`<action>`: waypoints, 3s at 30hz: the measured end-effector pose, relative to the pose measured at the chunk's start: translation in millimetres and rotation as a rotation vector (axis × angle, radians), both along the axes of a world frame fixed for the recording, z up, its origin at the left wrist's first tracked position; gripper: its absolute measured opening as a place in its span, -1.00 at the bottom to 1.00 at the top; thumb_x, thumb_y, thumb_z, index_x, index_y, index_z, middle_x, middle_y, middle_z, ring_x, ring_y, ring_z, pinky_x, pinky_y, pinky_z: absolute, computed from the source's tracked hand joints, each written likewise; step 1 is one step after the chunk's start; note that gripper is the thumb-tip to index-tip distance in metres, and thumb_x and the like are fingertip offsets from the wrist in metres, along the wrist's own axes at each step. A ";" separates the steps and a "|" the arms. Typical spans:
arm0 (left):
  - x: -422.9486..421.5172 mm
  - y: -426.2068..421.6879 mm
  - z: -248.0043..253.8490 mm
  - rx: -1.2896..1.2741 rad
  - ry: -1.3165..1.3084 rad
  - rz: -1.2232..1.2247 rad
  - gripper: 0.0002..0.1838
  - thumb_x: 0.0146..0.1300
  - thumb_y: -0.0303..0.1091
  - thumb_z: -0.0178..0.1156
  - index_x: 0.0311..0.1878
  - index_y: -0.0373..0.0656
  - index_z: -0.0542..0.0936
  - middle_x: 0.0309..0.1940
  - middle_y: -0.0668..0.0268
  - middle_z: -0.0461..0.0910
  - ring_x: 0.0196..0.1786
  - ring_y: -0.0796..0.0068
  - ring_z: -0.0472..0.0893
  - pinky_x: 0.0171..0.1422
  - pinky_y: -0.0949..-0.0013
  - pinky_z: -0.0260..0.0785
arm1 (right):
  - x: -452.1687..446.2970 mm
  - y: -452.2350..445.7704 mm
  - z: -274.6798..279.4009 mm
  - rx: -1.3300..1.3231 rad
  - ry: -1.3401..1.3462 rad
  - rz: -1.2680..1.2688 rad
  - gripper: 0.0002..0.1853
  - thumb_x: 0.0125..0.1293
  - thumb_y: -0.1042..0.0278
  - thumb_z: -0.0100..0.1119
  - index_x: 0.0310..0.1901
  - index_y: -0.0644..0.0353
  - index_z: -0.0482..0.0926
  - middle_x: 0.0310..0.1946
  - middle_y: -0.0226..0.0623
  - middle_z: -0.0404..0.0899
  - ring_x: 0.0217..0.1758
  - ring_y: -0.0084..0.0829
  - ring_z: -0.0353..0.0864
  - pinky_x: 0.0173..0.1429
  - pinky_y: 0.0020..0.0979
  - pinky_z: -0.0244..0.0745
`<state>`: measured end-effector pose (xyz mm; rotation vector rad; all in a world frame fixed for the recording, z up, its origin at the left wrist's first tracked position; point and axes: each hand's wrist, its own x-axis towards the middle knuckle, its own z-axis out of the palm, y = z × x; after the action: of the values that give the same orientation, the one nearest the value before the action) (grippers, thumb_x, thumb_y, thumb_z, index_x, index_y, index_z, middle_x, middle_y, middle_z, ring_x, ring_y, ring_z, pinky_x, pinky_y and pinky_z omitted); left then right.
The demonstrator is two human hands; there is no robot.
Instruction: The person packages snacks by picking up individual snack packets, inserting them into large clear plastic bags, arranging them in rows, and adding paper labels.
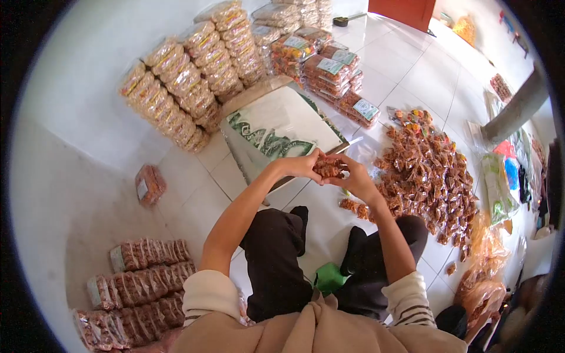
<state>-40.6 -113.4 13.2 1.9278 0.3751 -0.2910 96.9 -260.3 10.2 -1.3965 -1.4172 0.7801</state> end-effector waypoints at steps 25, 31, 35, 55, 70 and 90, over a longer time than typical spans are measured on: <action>29.8 31.4 -160.0 0.835 -0.474 0.753 -0.92 0.06 -0.31 0.19 -0.43 -0.08 0.58 -0.51 0.41 0.48 -0.40 0.43 0.45 -0.16 0.33 0.13 | -20.0 58.4 -127.1 0.227 0.325 -0.810 -0.47 0.05 0.58 0.21 0.11 0.28 0.32 -0.05 -0.22 0.46 -0.04 -0.44 0.47 0.03 -0.45 0.39; 46.3 24.0 -159.5 0.573 -0.552 0.954 -0.93 0.06 -0.38 0.19 -0.40 -0.14 0.59 -0.53 0.35 0.49 -0.49 0.43 0.46 -0.22 0.35 0.16 | -21.8 62.7 -148.2 0.150 -0.036 -0.817 -0.46 -0.07 0.57 0.28 0.04 0.27 0.39 -0.15 -0.20 0.49 -0.14 -0.34 0.48 -0.03 -0.39 0.38; 46.4 15.1 -151.0 0.730 -0.582 0.847 -0.96 0.10 -0.38 0.16 -0.41 -0.10 0.56 -0.49 0.43 0.47 -0.44 0.52 0.44 -0.15 0.37 0.09 | -19.5 66.1 -155.9 0.091 -0.112 -0.853 -0.49 -0.07 0.51 0.29 0.00 0.26 0.41 -0.19 -0.19 0.48 -0.15 -0.29 0.47 -0.05 -0.36 0.37; 50.9 5.1 -148.0 0.288 -0.475 1.535 -0.50 0.09 -0.39 0.22 0.13 0.09 0.36 0.00 0.27 0.27 0.09 0.34 0.26 0.19 0.25 0.09 | -33.1 93.8 -166.6 -0.024 1.074 -0.538 -0.59 0.13 0.42 0.19 0.03 0.30 0.42 -0.22 -0.33 0.54 -0.22 -0.66 0.48 -0.16 -0.59 0.40; 15.2 24.3 -151.5 -0.671 -0.353 1.079 -0.26 0.04 -0.38 0.28 0.28 0.03 0.14 0.22 0.16 0.15 0.05 0.36 0.43 0.06 0.35 0.36 | -21.4 136.7 -169.4 0.109 0.242 -0.543 -0.55 0.11 0.53 0.13 0.07 0.33 0.31 0.01 -0.12 0.44 0.03 -0.34 0.46 0.09 -0.39 0.36; -31.7 -10.7 -159.6 -0.417 -0.324 0.763 -0.06 0.07 -0.51 0.21 0.35 0.05 -0.25 0.22 0.01 0.06 -0.25 0.50 0.51 -0.12 0.41 0.42 | -17.5 211.1 -165.7 0.086 0.130 -0.639 -0.63 0.24 0.49 0.02 0.07 0.32 0.25 -0.09 -0.17 0.47 -0.05 -0.43 0.48 0.00 -0.47 0.39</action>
<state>-72.4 -124.0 -146.4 1.2769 0.7304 0.4121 79.4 -49.2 -155.5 -1.5743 -0.8127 0.3766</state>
